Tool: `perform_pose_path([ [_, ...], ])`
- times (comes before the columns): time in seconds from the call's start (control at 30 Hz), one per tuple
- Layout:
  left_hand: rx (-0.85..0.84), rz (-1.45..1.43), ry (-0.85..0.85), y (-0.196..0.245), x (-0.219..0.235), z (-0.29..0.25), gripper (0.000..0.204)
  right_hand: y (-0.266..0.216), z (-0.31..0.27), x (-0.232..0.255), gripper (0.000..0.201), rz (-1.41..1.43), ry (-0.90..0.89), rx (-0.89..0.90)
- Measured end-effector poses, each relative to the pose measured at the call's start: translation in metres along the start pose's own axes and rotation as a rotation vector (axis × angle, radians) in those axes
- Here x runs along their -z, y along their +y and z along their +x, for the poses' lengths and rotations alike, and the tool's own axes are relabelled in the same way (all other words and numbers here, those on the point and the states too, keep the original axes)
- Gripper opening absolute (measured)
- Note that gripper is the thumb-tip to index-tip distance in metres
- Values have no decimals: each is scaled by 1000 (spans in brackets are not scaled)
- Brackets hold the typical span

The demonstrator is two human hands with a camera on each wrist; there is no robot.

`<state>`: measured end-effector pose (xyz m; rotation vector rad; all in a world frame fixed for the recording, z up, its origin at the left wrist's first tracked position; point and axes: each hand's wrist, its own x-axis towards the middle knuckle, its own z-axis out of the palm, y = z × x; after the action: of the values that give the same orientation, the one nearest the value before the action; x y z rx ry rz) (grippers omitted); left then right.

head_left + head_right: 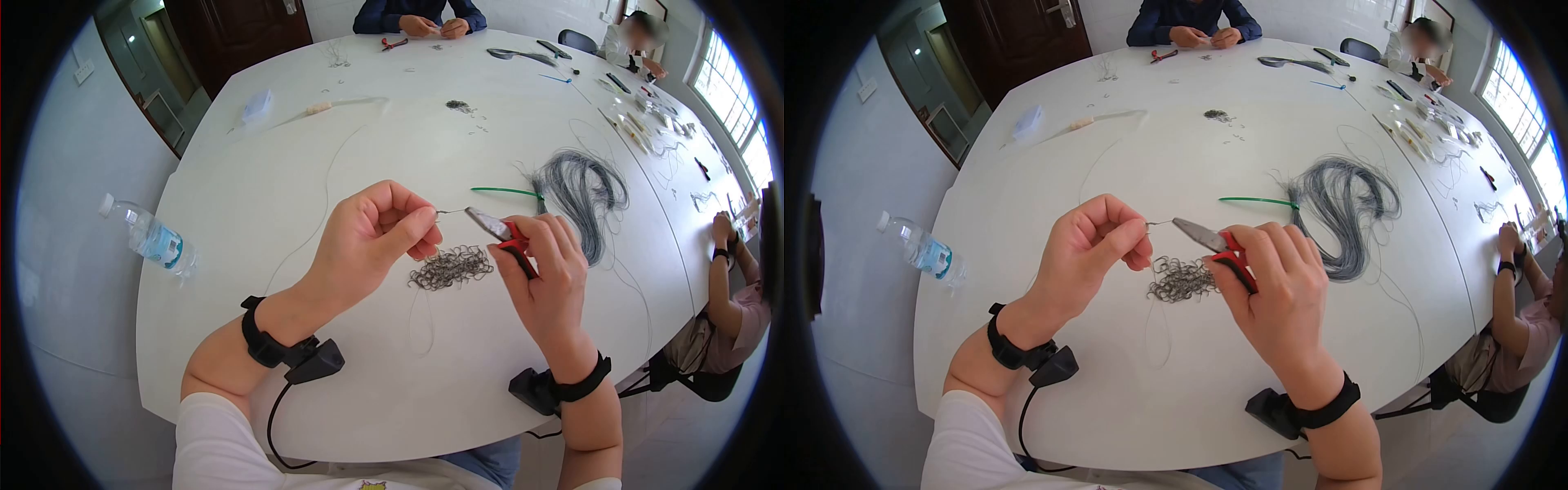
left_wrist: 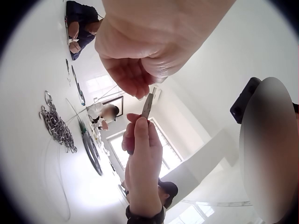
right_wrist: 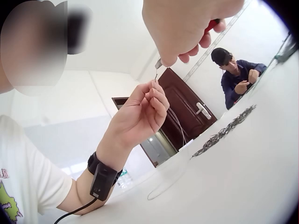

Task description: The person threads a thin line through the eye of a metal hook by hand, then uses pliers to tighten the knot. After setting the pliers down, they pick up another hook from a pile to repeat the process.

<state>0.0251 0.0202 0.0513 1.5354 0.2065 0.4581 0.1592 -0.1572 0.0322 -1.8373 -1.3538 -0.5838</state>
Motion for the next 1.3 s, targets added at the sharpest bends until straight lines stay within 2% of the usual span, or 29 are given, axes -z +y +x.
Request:
perform_pose_path([
  [0.23, -36, 11, 48, 4, 2, 2, 13, 10, 4, 9, 23, -1, 111, -38],
  [0.37, -61, 31, 107, 4, 10, 7, 16, 29, 3, 15, 20, 100, 250, -335],
  [0.43, -63, 38, 130, 4, 15, 9, 17, 47, 5, 15, 17, 297, 412, -366],
  [0.5, -81, 32, 146, 4, 18, 11, 17, 64, 8, 22, 17, 339, 489, -387],
  [0.57, -85, 30, 152, 4, 21, 12, 17, 77, 8, 35, 21, 336, 478, -439],
  [0.67, -89, 35, 159, 3, 23, 14, 17, 93, 9, 47, 33, 475, 581, -531],
  [0.9, -85, 53, 176, -3, 28, 17, 16, 115, 7, 63, 36, 703, 783, -718],
  [1.3, -91, 59, 163, -5, 32, 20, 17, 131, 1, 75, 35, 792, 934, -840],
])
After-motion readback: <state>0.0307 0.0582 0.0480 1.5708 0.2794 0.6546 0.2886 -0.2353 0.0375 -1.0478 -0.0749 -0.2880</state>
